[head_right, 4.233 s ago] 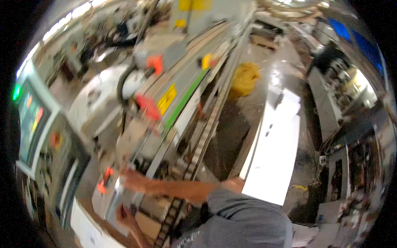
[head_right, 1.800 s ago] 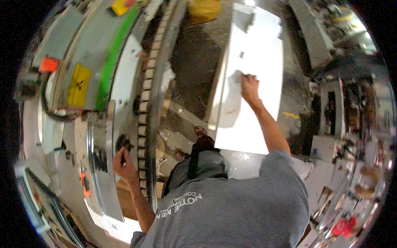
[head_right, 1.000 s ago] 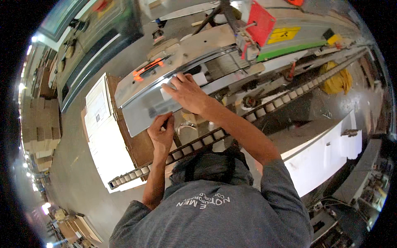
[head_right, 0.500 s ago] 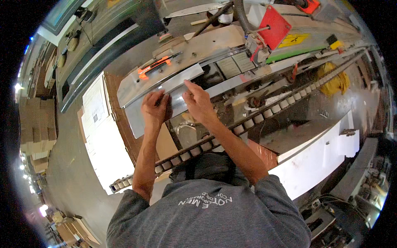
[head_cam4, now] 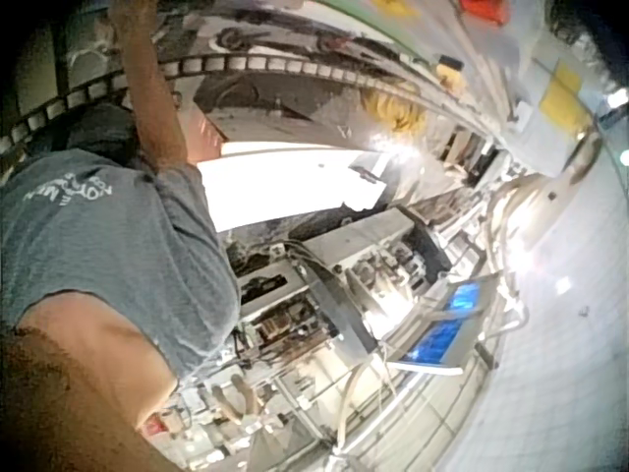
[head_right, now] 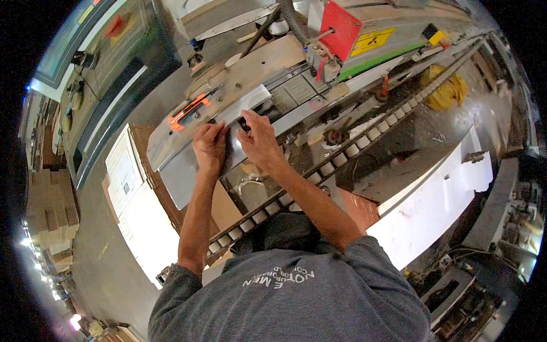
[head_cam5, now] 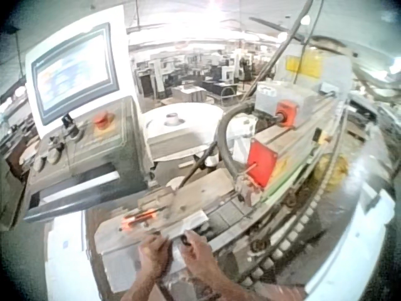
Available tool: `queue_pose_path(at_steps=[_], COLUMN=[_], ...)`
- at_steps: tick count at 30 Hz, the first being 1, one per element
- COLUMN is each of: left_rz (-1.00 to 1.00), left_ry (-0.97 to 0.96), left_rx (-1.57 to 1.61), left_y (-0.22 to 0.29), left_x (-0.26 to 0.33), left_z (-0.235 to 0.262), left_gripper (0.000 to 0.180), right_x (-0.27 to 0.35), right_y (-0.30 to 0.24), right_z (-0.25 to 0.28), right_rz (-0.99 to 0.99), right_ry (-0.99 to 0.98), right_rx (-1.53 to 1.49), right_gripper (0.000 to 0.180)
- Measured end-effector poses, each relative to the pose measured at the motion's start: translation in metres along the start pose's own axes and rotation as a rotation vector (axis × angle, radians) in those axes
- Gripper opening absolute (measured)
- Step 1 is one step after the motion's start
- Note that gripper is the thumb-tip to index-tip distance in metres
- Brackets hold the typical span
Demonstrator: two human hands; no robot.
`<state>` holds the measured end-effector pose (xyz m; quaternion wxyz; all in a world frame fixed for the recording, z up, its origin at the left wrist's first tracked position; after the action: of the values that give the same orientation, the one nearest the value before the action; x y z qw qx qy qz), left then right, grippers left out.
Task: The person operates a factory machine by manually feeding small white boards into a guide rail and then picking up the finished pieces from a stack to check them.
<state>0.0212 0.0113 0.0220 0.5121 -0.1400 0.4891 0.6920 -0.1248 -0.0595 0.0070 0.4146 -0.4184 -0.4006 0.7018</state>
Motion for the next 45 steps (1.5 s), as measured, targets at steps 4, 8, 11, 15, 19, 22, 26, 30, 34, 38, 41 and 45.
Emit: queue_pose_path(at_steps=[4, 8, 11, 15, 19, 22, 26, 30, 34, 38, 41, 45], left_rz=[-0.012, -0.043, -0.062, -0.120, -0.157, -0.105, -0.050, -0.043, -0.032, -0.085, 0.100, 0.177], left_ry=[-0.030, -0.043, -0.056, -0.085, -0.166, -0.133, -0.166, -0.222, -0.247, -0.152, -0.212, -0.209], left_rx=[0.007, 0.022, 0.046, 0.083, 0.050, 0.060, 0.117, 0.172, -0.130, 0.068, 0.045, 0.065], left_y=[0.016, 0.031, 0.042, 0.055, 0.075, 0.071, 0.085, 0.099, 0.058, 0.080, 0.076, 0.093], left_x=[-0.010, -0.018, -0.024, -0.033, -0.042, -0.042, -0.055, -0.067, -0.050, -0.009, 0.018, 0.044], left_z=[-0.031, -0.063, -0.089, -0.126, -0.150, -0.166, -0.199, -0.220, -0.165, -0.089, -0.080, -0.077], left_gripper=[0.013, 0.014, 0.014, 0.012, 0.014, 0.014, 0.016, 0.018, 0.030, 0.018, 0.018, 0.016], right_x=[-0.017, -0.034, -0.047, -0.066, -0.069, -0.047, -0.004, 0.038, 0.089, 0.129, 0.177, 0.203], right_y=[0.017, 0.034, 0.042, 0.060, 0.059, 0.045, 0.051, 0.050, 0.099, 0.212, 0.278, 0.328], right_z=[0.016, 0.032, 0.049, 0.069, 0.100, 0.128, 0.174, 0.240, 0.359, 0.530, 0.634, 0.666], right_rz=[0.247, 0.330, 0.226, 0.277, 0.363, 0.283, 0.029, -0.196, -0.050, -0.331, -0.479, -0.610], right_ry=[0.143, 0.224, 0.192, 0.264, 0.279, 0.202, 0.151, 0.275, 0.516, 0.554, 0.547, 0.467], right_rx=[0.095, 0.142, 0.076, 0.263, 0.285, 0.145, 0.131, 0.071, 0.461, 1.055, 1.358, 1.286], right_gripper=[0.048, 0.047, 0.048, 0.048, 0.048, 0.048, 0.045, 0.042, 0.043, 0.052, 0.072, 0.062])
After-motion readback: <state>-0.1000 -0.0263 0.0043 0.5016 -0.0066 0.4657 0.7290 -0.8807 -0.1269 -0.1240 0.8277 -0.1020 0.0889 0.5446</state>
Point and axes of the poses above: each hand's wrist, its own x-axis away from the middle knuckle, its own z-axis out of the back of the hand, y = z × x, the point moved 3 cm from there along -x, towards the middle knuckle, and after that the axes turned 13 degrees about y, right-handed, at the moved point
